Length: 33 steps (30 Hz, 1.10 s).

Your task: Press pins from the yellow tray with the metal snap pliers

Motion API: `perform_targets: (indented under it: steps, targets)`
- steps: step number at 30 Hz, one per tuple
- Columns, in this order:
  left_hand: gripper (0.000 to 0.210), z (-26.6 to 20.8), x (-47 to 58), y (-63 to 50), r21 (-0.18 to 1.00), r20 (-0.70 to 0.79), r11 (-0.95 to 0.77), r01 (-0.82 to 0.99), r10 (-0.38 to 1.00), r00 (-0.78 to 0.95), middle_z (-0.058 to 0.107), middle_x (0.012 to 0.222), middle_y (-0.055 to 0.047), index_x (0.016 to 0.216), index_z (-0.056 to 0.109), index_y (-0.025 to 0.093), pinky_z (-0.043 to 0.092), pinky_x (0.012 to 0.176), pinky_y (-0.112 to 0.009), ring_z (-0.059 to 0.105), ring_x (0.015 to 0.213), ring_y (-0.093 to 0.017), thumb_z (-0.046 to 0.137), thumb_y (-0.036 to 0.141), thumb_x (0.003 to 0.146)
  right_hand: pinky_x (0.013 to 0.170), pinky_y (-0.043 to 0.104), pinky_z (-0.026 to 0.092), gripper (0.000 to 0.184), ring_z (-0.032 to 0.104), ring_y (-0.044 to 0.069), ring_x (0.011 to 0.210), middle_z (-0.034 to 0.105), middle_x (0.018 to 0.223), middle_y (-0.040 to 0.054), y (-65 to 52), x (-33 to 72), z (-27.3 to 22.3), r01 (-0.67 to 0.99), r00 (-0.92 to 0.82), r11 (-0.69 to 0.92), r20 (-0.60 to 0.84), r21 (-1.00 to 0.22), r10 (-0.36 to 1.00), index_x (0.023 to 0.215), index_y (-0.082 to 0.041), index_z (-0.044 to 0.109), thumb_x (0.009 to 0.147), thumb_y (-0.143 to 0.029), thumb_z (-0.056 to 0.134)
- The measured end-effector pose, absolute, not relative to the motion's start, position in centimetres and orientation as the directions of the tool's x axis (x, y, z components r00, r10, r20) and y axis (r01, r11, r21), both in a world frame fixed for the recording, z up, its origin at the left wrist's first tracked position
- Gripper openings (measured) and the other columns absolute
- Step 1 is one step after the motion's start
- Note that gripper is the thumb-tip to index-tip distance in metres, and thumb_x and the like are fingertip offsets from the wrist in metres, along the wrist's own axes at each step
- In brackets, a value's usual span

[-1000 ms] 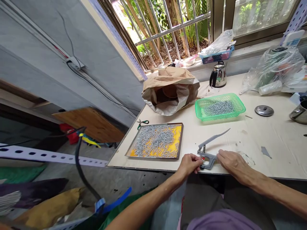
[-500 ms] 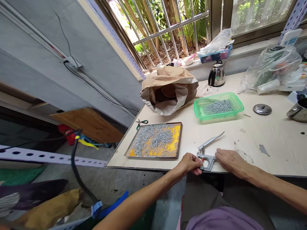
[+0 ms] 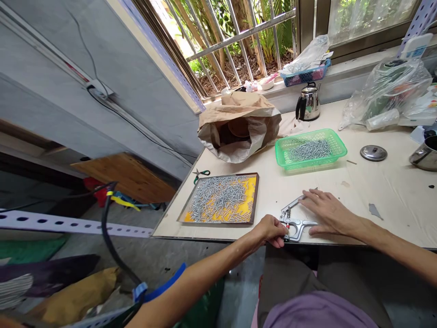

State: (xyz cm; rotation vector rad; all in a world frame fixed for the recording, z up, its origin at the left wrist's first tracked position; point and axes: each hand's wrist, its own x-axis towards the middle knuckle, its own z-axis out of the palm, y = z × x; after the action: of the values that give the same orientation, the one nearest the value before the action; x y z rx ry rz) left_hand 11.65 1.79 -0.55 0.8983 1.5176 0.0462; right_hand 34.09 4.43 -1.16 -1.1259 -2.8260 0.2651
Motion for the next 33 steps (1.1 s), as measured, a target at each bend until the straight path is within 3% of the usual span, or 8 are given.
perform_targets:
  steps: [4,10,17,19,22,25,30,33]
  targets:
    - [0.022,-0.6,11.6,1.7,0.526,-0.828,0.691,0.495,0.548,0.114,0.055,0.037,0.003,0.059,0.057,0.012,0.045,0.044,-0.018,0.053,0.035,-0.008,0.073,0.025,0.068,0.101,0.058,0.028,0.094,0.030,0.042,0.132,0.044,0.138,0.0217,5.8,34.1,-1.5,0.691,-0.720,0.705,-0.074,-0.162,0.690,0.138,-0.015,0.042,0.061,-0.061,0.071]
    - [0.022,-0.5,11.7,1.7,0.532,-0.824,0.690,0.492,0.556,0.111,0.054,0.037,0.003,0.058,0.058,0.012,0.045,0.045,-0.019,0.053,0.036,-0.009,0.073,0.024,0.068,0.099,0.059,0.030,0.084,0.048,0.036,0.116,0.056,0.124,0.0185,5.7,33.4,-0.3,0.708,-0.704,0.680,-0.109,-0.191,0.702,0.135,-0.018,0.045,0.063,-0.048,0.075]
    - [0.015,-0.1,11.8,1.3,0.485,-0.828,0.652,0.583,0.557,0.066,0.055,0.042,0.003,0.068,0.060,0.012,0.046,0.049,-0.021,0.055,0.041,-0.010,0.062,0.022,0.079,0.093,0.054,0.034,0.074,0.053,0.033,0.105,0.061,0.113,0.0139,4.9,33.6,0.2,0.699,-0.708,0.688,-0.059,-0.195,0.703,0.134,-0.020,0.045,0.069,-0.041,0.072]
    - [0.018,-0.1,11.7,0.6,0.504,-0.737,0.519,0.690,0.675,0.031,0.059,0.051,0.001,0.069,0.062,0.012,0.047,0.054,-0.024,0.059,0.050,-0.012,0.060,0.026,0.081,0.090,0.050,0.036,0.074,0.054,0.032,0.102,0.062,0.111,0.0134,4.7,33.6,0.0,0.704,-0.702,0.683,-0.046,-0.192,0.711,0.134,-0.019,0.045,0.068,-0.040,0.073]
    - [0.016,-0.4,12.2,-0.2,0.517,-0.331,0.070,0.853,0.935,0.124,0.066,0.079,-0.004,0.080,0.065,0.015,0.050,0.070,-0.029,0.063,0.077,-0.018,0.062,0.030,0.081,0.087,0.046,0.038,0.076,0.055,0.030,0.099,0.062,0.109,0.0129,4.5,33.5,-0.5,0.696,-0.707,0.688,-0.025,-0.207,0.707,0.135,-0.017,0.042,0.069,-0.037,0.074]
    - [0.036,-1.0,13.5,0.2,0.416,-0.017,-0.342,0.843,0.924,0.383,0.062,0.111,-0.009,0.107,0.059,0.017,0.048,0.088,-0.038,0.055,0.104,-0.025,0.070,0.030,0.076,0.086,0.044,0.039,0.079,0.054,0.029,0.098,0.063,0.108,0.0118,4.5,33.5,-1.4,0.689,-0.706,0.689,0.004,-0.226,0.708,0.137,-0.017,0.038,0.069,-0.033,0.074]
    - [0.060,-1.6,15.4,3.1,0.356,-0.065,-0.555,0.752,0.787,0.613,0.056,0.120,-0.013,0.123,0.045,0.014,0.045,0.093,-0.042,0.050,0.109,-0.028,0.072,0.035,0.073,0.083,0.042,0.043,0.088,0.053,0.029,0.102,0.061,0.114,0.0144,4.5,34.4,-1.6,0.718,-0.673,0.647,-0.017,-0.258,0.740,0.139,-0.013,0.035,0.065,-0.036,0.077]
    - [0.069,-1.3,15.8,4.2,0.290,-0.121,-0.587,0.756,0.761,0.637,0.056,0.115,-0.014,0.125,0.044,0.012,0.045,0.090,-0.043,0.051,0.104,-0.029,0.073,0.044,0.071,0.080,0.041,0.045,0.076,0.052,0.031,0.101,0.059,0.114,0.0177,4.3,34.9,-0.7,0.774,-0.625,0.600,-0.093,-0.202,0.775,0.126,-0.009,0.049,0.063,-0.040,0.079]
